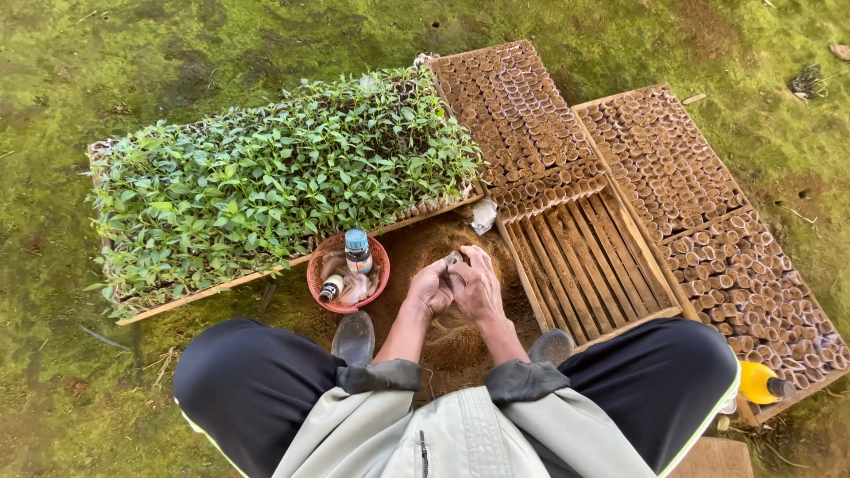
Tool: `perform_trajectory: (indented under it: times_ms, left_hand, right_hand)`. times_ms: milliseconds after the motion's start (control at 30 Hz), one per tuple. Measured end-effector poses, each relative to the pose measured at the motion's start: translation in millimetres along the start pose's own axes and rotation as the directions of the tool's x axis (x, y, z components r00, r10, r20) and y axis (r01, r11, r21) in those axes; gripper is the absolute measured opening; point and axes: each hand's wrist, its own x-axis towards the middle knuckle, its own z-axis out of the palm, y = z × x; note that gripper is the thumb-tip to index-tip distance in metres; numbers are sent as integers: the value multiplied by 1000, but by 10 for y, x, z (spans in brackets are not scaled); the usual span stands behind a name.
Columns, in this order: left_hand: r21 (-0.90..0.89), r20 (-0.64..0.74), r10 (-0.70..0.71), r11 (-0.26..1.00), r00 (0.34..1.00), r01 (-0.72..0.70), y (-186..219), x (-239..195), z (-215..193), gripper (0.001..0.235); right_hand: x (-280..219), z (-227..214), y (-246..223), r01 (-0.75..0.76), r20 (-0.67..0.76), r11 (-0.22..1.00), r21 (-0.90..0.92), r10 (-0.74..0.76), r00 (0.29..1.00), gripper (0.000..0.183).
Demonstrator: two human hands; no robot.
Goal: Filling small paper tubes with soil and arranging them in a wooden tray for seedlings.
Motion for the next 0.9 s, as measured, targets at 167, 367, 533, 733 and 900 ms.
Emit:
perform_trajectory:
  times_ms: [167, 367, 533, 733, 900]
  left_hand:
    - [159, -144, -47, 985, 989, 69, -195, 630, -484, 10]
    - [232, -174, -10, 971, 985, 50, -236, 793, -526, 13]
    - [196, -151, -9, 980, 989, 39, -110, 475, -249, 6]
    - [132, -119, -20, 991, 993, 36, -142, 623, -387, 7]
    - [152, -120, -8, 988, 993, 26, -123, 647, -409, 5]
  right_hand:
    - [57, 76, 187, -42, 14, 999, -1, 42, 999, 10]
    - [104, 125, 277, -69, 10, 997, -37, 69, 998, 11]
    - [134, 104, 255, -56, 17, 996, -73, 57, 998, 11]
    - [125, 133, 244, -94, 52, 994, -55, 97, 994, 11]
    - [142, 146, 244, -71, 58, 996, -56, 74, 996, 12]
